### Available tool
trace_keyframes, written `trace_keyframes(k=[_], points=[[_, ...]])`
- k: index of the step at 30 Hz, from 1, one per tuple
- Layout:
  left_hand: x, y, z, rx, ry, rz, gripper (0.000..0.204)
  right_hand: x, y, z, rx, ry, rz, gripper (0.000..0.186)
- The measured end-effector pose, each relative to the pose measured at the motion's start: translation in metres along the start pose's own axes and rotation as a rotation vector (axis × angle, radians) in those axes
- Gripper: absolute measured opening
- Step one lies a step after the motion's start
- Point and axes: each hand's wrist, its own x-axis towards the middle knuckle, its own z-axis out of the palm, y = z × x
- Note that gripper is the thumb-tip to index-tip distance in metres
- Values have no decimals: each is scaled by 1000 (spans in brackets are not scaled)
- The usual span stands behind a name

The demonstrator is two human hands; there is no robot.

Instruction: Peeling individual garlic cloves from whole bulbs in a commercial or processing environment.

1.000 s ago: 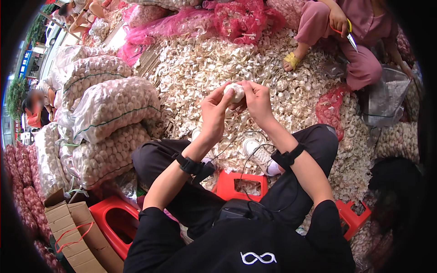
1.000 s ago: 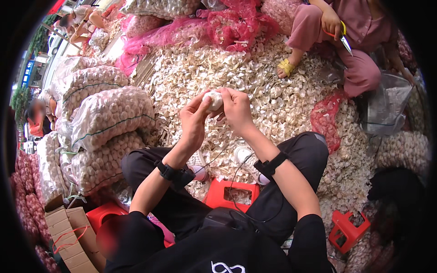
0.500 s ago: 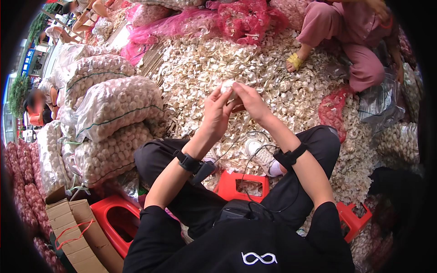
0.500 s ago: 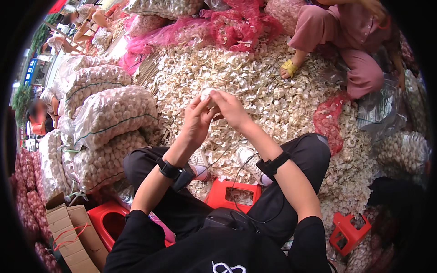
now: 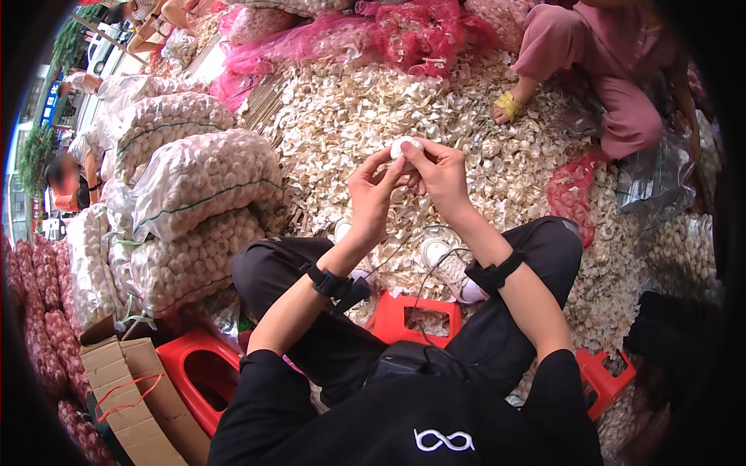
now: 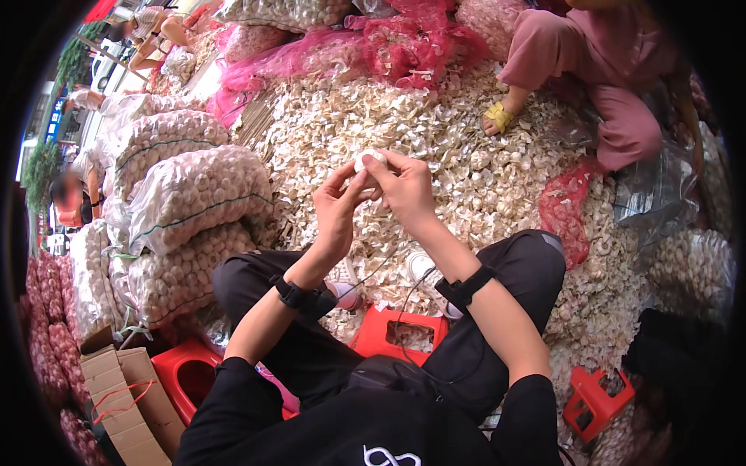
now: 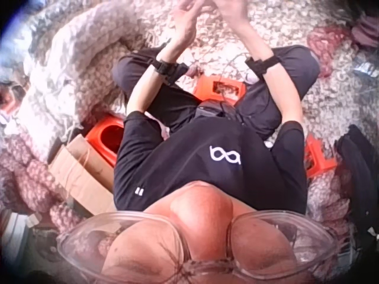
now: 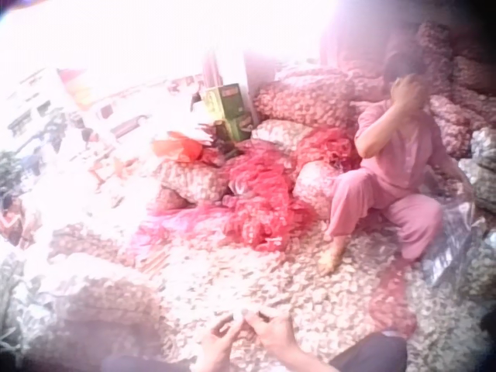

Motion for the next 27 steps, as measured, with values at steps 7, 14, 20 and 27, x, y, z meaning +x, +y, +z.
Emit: trace_keyframes(k=[7, 14, 20, 27], points=[[-5, 10, 8, -83, -107, 33, 42, 4, -5, -10, -105, 30, -129, 42], [5, 14, 0, -317, -168, -75, 38, 11, 4, -12, -465, 85, -131, 35], [6, 8, -11, -92, 35, -124, 23, 4, 14, -2, -136, -172, 21, 39], [7, 4, -29, -232, -93, -265, 20, 7, 7, 0, -47, -221, 56, 36]])
